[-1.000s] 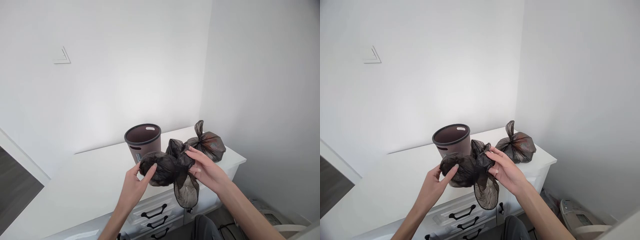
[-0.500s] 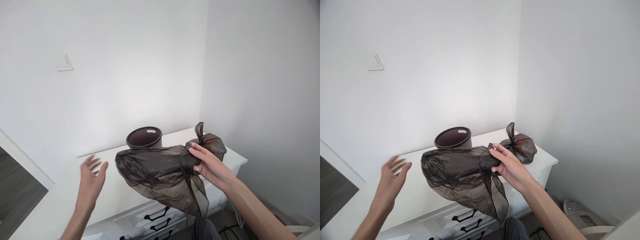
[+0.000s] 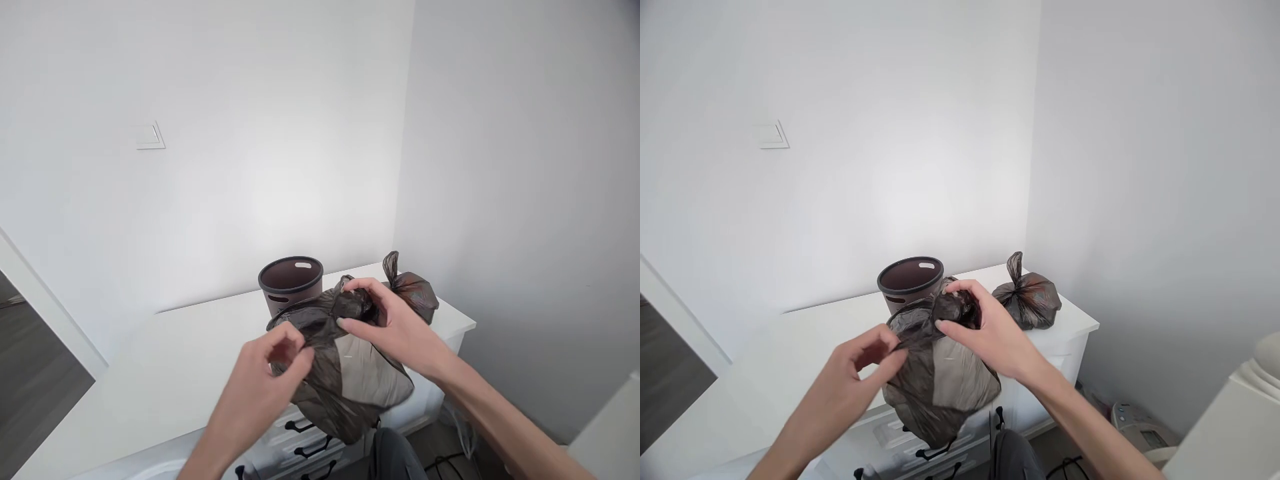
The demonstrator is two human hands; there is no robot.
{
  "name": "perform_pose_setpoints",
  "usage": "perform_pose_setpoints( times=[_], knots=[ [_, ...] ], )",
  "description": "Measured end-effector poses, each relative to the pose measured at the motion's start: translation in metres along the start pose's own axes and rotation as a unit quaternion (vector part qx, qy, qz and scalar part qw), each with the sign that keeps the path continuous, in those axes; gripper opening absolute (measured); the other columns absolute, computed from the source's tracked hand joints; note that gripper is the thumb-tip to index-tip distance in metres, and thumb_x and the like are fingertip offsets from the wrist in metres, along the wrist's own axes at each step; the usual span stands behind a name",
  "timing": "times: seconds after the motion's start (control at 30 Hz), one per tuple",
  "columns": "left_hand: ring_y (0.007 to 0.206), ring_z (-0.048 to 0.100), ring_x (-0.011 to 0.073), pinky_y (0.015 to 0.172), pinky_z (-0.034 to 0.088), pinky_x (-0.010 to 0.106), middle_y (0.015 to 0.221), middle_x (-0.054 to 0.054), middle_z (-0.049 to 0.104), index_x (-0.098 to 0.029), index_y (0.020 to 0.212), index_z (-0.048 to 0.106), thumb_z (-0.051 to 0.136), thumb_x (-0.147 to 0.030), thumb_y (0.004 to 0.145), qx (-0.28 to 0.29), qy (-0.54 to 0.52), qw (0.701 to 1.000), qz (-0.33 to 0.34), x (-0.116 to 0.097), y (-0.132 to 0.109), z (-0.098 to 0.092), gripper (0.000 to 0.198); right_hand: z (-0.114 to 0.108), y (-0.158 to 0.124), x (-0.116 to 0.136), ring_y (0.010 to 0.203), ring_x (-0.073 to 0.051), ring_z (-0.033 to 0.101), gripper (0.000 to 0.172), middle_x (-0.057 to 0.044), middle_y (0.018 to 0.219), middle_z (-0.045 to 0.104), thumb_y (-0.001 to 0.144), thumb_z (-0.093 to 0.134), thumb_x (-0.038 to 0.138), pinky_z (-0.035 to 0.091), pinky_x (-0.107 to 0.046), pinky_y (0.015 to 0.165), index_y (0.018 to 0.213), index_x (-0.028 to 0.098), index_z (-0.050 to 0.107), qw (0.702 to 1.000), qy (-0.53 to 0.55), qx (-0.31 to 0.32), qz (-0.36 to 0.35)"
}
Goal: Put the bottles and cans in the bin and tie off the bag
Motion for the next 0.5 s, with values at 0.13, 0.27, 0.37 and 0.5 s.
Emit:
perform_pose_setpoints(
  times=[0.13, 0.27, 0.37, 0.5],
  knots=[
    [0.071, 0.061, 0.0185, 0.065, 0.047, 0.030, 0.070, -0.001, 0.063, -0.024, 0.072, 0.058, 0.061, -0.051, 0.086, -0.068, -0.069, 0.995, -0.002, 0.000, 0.002, -0.026, 0.030, -0.004, -0.008, 0.002, 0.115, -0.025, 0.059, 0.038, -0.006, 0.124, 0.060, 0.092, 0.063, 0.024, 0.049, -0.043, 0.103, 0.129, 0.030, 0.057, 0.971, -0.201, -0.046, -0.123],
    [0.068, 0.057, 0.0178, 0.065, 0.049, 0.031, 0.070, -0.001, 0.060, -0.025, 0.069, 0.058, 0.066, -0.050, 0.086, -0.104, -0.162, 0.981, 0.022, -0.002, 0.001, -0.041, 0.031, -0.010, -0.020, 0.003, 0.110, -0.029, 0.059, 0.040, -0.013, 0.124, 0.054, 0.097, 0.052, 0.020, 0.054, -0.047, 0.091, 0.136, 0.028, 0.054, 0.923, -0.307, -0.147, -0.182],
    [0.063, 0.053, 0.0175, 0.059, 0.048, 0.032, 0.066, -0.001, 0.056, -0.025, 0.066, 0.055, 0.067, -0.050, 0.086, -0.110, -0.191, 0.975, 0.029, -0.008, -0.004, -0.048, 0.034, -0.007, -0.036, 0.021, 0.114, -0.032, 0.059, 0.033, -0.014, 0.124, 0.056, 0.095, 0.059, 0.021, 0.051, -0.050, 0.095, 0.126, 0.030, 0.064, 0.897, -0.301, -0.177, -0.271],
    [0.057, 0.050, 0.0179, 0.052, 0.047, 0.033, 0.061, 0.001, 0.053, -0.025, 0.061, 0.051, 0.069, -0.053, 0.083, -0.050, -0.165, 0.982, 0.075, -0.026, -0.021, -0.048, 0.040, 0.019, -0.045, 0.045, 0.099, -0.027, 0.067, 0.024, -0.006, 0.107, 0.072, 0.097, 0.057, 0.025, 0.056, -0.045, 0.089, 0.116, 0.034, 0.068, 0.953, -0.146, 0.068, -0.256]
  ],
)
Point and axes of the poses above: each hand's wrist, its own y-axis towards the middle knuckle, its own z-axis out of the palm, x = y × z, the point moved 3 cm from there along y, towards the middle knuckle
